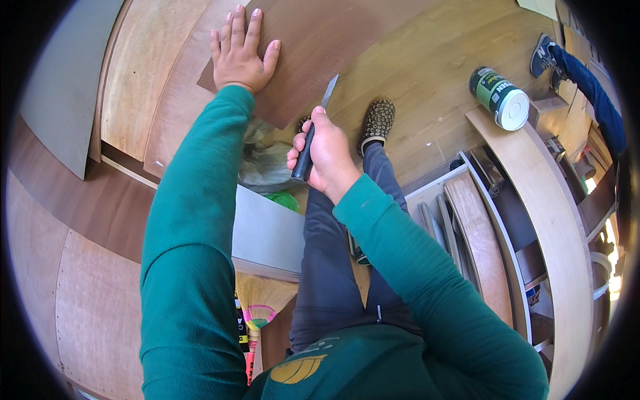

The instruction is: The person trims the edge of a wood panel using a knife, running the blade along the joint between two panels to remove excess material.

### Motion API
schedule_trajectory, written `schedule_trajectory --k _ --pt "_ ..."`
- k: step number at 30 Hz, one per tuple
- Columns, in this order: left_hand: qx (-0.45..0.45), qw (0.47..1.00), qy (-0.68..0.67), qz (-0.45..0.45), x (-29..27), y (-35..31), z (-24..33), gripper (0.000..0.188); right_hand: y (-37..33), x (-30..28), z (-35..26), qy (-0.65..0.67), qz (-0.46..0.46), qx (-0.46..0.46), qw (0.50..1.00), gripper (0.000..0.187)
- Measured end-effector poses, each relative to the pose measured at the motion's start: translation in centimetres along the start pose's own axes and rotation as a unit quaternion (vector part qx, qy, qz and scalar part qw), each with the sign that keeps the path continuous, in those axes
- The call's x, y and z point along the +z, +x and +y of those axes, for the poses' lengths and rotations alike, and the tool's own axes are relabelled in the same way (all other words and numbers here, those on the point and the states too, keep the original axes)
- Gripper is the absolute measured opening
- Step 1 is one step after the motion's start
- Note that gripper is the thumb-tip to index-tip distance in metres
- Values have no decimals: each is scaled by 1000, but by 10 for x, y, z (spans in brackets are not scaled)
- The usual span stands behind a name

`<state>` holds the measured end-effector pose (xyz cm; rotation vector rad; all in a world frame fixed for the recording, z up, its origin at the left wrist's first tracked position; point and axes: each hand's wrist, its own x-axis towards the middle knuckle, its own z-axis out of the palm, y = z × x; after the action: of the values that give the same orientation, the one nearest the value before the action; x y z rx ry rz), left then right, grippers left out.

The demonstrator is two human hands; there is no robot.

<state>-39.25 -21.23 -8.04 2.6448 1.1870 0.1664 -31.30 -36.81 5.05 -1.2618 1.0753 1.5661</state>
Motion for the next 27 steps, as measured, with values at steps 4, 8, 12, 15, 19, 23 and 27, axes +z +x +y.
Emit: schedule_trajectory --k 4,8,12,15,19,23,27 --pt "-5 1000 3 4 -1 -2 -1 67 6 0 7 -22 10 -6 1000 39" --pt "-2 1000 4 7 -1 -1 1 68 35 5 -4 16 32 20 999 39" --pt "-12 999 36 -5 2 -3 3 68 47 6 1 3 52 -17 999 38" --pt "-8 999 34 -13 4 -5 -5 68 43 -7 3 -3 1 -15 1000 37" --pt "-6 1000 21 -6 7 -5 -8 68 17 -22 1 11 -28 -20 999 38" --pt "-4 1000 -9 4 12 4 -14 71 -4 -38 0 17 -21 -58 998 34" --pt "-44 996 -34 66 13 23 -22 79 -10 -36 -8 33 -47 -53 997 31"
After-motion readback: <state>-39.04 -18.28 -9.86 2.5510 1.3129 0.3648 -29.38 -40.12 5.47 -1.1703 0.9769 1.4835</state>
